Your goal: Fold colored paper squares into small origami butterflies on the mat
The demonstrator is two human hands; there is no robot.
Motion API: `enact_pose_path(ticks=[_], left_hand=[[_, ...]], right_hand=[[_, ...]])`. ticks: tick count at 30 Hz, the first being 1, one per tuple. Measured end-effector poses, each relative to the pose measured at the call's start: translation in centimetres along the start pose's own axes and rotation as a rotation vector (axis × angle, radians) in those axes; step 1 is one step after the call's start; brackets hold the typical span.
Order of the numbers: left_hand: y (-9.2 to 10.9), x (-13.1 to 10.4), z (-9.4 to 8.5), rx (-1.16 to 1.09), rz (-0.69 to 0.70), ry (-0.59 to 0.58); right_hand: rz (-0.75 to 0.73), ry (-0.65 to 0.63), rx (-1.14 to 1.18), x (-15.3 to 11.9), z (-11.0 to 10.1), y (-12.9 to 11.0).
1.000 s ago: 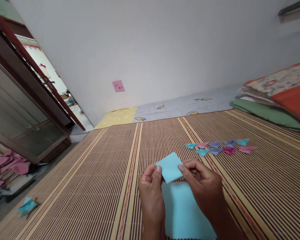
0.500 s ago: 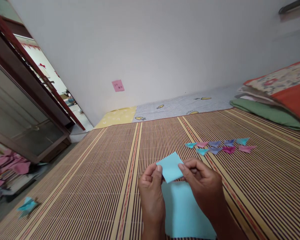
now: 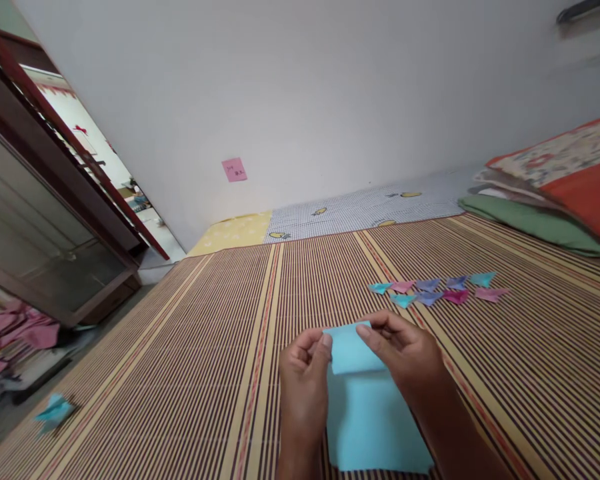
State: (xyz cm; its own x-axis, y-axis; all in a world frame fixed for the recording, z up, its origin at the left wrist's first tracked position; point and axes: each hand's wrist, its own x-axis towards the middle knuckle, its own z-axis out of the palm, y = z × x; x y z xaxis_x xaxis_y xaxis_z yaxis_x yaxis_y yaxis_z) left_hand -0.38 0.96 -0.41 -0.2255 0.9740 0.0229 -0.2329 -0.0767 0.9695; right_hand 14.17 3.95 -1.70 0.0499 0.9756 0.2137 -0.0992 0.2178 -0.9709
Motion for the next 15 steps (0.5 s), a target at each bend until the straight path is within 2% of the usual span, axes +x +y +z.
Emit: enact_pose_path(ticks=[3, 9, 15], left_hand=[[0.21, -0.1, 0.02, 0.064, 0.003, -0.085], [0.63, -0.52, 0.84, -0.014, 0.103, -0.016], [1.0, -0.9, 0.72, 0.196, 0.178, -0.215]], right_hand=[[0.065, -0.055, 0.035, 0.1, -0.34, -0.24], [0.143, 0.158, 0.164, 0.23, 0.31, -0.17], [0.123, 0.264, 0.247, 0.74, 0.03, 0.05]])
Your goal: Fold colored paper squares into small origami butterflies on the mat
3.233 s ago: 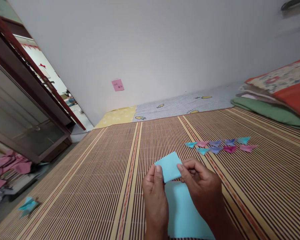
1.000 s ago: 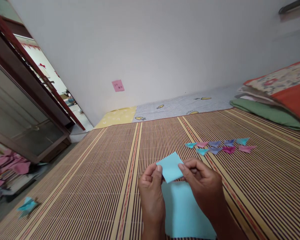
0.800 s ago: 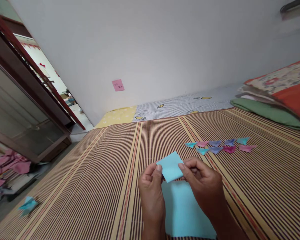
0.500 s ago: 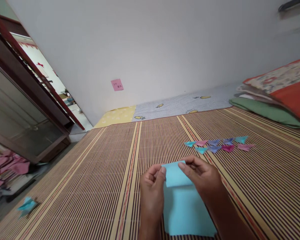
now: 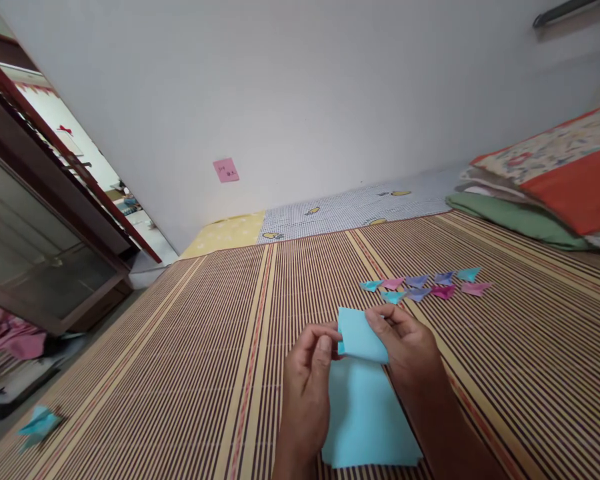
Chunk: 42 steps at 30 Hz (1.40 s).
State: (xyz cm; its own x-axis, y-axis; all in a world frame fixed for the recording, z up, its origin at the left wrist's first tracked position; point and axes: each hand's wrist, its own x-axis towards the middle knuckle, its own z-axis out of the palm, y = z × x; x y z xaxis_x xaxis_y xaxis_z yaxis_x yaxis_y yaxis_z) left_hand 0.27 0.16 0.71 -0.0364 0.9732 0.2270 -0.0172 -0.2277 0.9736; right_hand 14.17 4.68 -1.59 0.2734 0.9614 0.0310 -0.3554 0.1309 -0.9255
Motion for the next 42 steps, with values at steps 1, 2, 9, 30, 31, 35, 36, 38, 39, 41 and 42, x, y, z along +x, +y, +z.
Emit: enact_pose_path(ticks=[1, 2, 9, 30, 31, 35, 36, 38, 39, 41, 42], left_hand=[[0.0, 0.0, 0.0, 0.025, -0.002, -0.026], [0.0, -0.1, 0.1, 0.045, -0.004, -0.044], [-0.1, 0.1, 0.7, 0.15, 0.015, -0.041], [-1.3, 0.7, 0.9, -0.249, -0.131, 0.135], [-1.3, 0.7, 0.7, -0.241, -0.139, 0.112], [-1.3, 0.6, 0.0, -0.213, -0.172, 0.094], [-1.3, 0.5, 0.0, -0.218, -0.174, 0.113], [-1.3, 0.4, 0.0, -0.224, -0.165, 0.146], [-1.3, 0.3, -0.1, -0.225, -0.159, 0.156], [-1.2, 0.3, -0.1, -0.218, -0.149, 0.169], [-1.1, 0.3, -0.2, -0.213, -0.146, 0.174]], right_hand=[[-0.013, 0.01, -0.012, 0.0, -0.1, 0.0], [-0.028, 0.023, -0.028, 0.1, -0.1, 0.0], [-0.139, 0.075, -0.124, -0.3, -0.2, -0.2], [-0.213, 0.112, -0.129, -0.1, 0.0, 0.0], [-0.205, 0.089, -0.148, -0.2, 0.0, -0.1], [-0.195, -0.04, -0.22, -0.9, 0.3, -0.4], [-0.202, -0.076, -0.231, -1.0, 0.4, -0.5], [-0.214, -0.133, -0.239, -1.2, 0.5, -0.4], [-0.217, -0.155, -0.239, -1.2, 0.5, -0.4], [-0.218, -0.19, -0.239, -1.3, 0.5, -0.5], [-0.217, -0.204, -0.241, -1.2, 0.5, -0.5]])
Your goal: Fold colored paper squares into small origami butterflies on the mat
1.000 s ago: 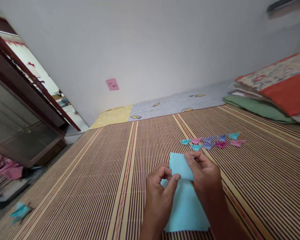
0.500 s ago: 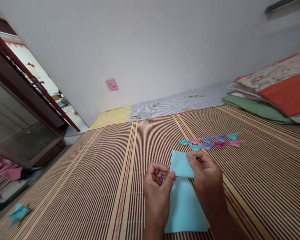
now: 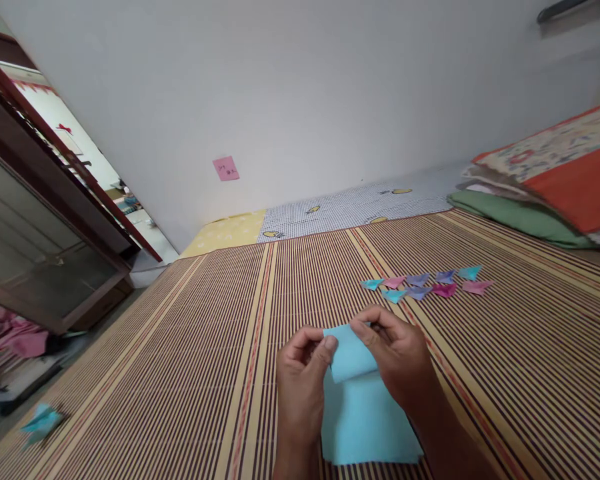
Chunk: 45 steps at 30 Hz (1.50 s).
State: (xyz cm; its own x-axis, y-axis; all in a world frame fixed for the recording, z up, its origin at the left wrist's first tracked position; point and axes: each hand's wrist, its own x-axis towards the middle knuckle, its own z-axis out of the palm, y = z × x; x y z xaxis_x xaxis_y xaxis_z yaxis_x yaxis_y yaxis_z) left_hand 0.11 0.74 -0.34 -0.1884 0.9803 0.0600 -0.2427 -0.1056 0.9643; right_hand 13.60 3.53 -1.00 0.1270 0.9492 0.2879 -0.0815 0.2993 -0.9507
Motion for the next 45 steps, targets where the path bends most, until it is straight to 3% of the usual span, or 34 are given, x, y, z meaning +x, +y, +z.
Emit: enact_pose_path(ticks=[10, 16, 19, 21, 24, 30, 34, 38, 45], left_hand=[[0.5, -0.1, 0.2, 0.084, 0.019, 0.022], [0.1, -0.3, 0.2, 0.127, 0.1, 0.036], [-0.2, -0.3, 0.3, 0.116, 0.141, 0.125], [-0.3, -0.4, 0.4, 0.091, 0.156, 0.213], [-0.4, -0.4, 0.7, 0.076, 0.166, 0.297], [-1.0, -0.5, 0.7, 0.355, 0.316, 0.46], [-1.3, -0.8, 0.4, 0.587, 0.424, 0.501], [-1.3, -0.9, 0.3, 0.628, 0.453, 0.486], [-1.2, -0.6, -0.1, 0.63, 0.485, 0.513]], right_hand=[[0.016, -0.002, -0.012, 0.1, -0.3, 0.0], [0.053, -0.034, 0.038, 0.1, -0.1, -0.4], [0.17, -0.114, 0.167, 0.1, 0.1, -0.6], [0.23, -0.241, 0.221, 0.1, 0.2, -0.5], [0.237, -0.376, 0.209, -0.1, 0.5, -0.4], [0.098, -0.357, 0.048, -0.5, 0.9, -0.9], [0.108, -0.405, 0.031, -0.5, 0.8, -1.0], [0.169, -0.487, 0.0, -0.7, 0.9, -0.4], [0.208, -0.496, 0.042, -1.1, 1.3, -0.3]])
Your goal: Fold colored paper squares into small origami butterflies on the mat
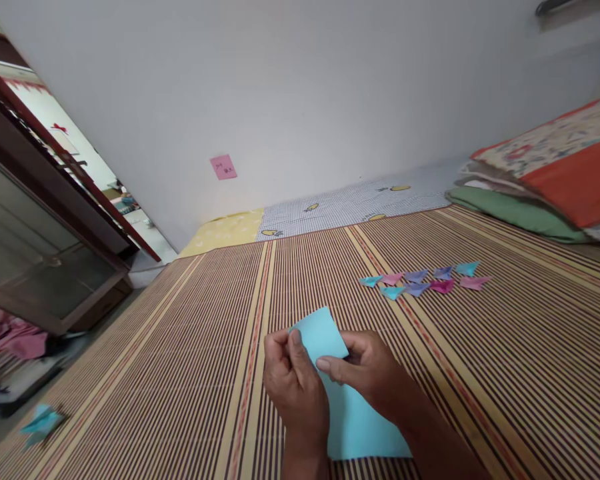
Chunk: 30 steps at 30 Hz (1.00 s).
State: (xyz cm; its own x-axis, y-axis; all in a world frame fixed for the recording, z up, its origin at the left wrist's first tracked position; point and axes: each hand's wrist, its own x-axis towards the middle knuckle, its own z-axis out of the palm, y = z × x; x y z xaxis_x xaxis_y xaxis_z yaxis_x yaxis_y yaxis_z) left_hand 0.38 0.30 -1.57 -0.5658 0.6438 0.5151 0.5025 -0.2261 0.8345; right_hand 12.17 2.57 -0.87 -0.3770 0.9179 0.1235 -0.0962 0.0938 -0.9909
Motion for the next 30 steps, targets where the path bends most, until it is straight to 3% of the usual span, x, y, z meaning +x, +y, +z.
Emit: enact_pose_path(ticks=[7, 10, 15, 18, 21, 23, 30], left_hand=[[-0.1, 0.8, -0.6, 0.004, -0.032, 0.074], [-0.1, 0.6, -0.5, -0.023, -0.03, 0.047], [0.4, 0.1, -0.2, -0.107, -0.032, -0.106], [0.9, 0.5, -0.2, -0.251, -0.158, -0.253], [1.4, 0.9, 0.0, -0.428, -0.325, -0.546], [1.5, 1.0, 0.1, -0.476, -0.383, -0.681], [1.6, 0.2, 0.5, -0.531, -0.41, -0.702]], right_hand=[[-0.081, 0.123, 0.057, 0.2, -2.7, -0.2], [-0.099, 0.139, 0.072, 0.4, -2.9, -0.1], [0.018, 0.046, 0.111, 0.5, -1.1, 0.4], [-0.006, 0.154, 0.079, 0.5, -0.9, 0.4], [-0.04, 0.301, 0.075, 0.5, -1.4, 0.0], [-0.043, 0.354, 0.117, 0.5, -1.6, -0.2], [-0.075, 0.372, 0.116, 0.3, -1.7, -0.2]])
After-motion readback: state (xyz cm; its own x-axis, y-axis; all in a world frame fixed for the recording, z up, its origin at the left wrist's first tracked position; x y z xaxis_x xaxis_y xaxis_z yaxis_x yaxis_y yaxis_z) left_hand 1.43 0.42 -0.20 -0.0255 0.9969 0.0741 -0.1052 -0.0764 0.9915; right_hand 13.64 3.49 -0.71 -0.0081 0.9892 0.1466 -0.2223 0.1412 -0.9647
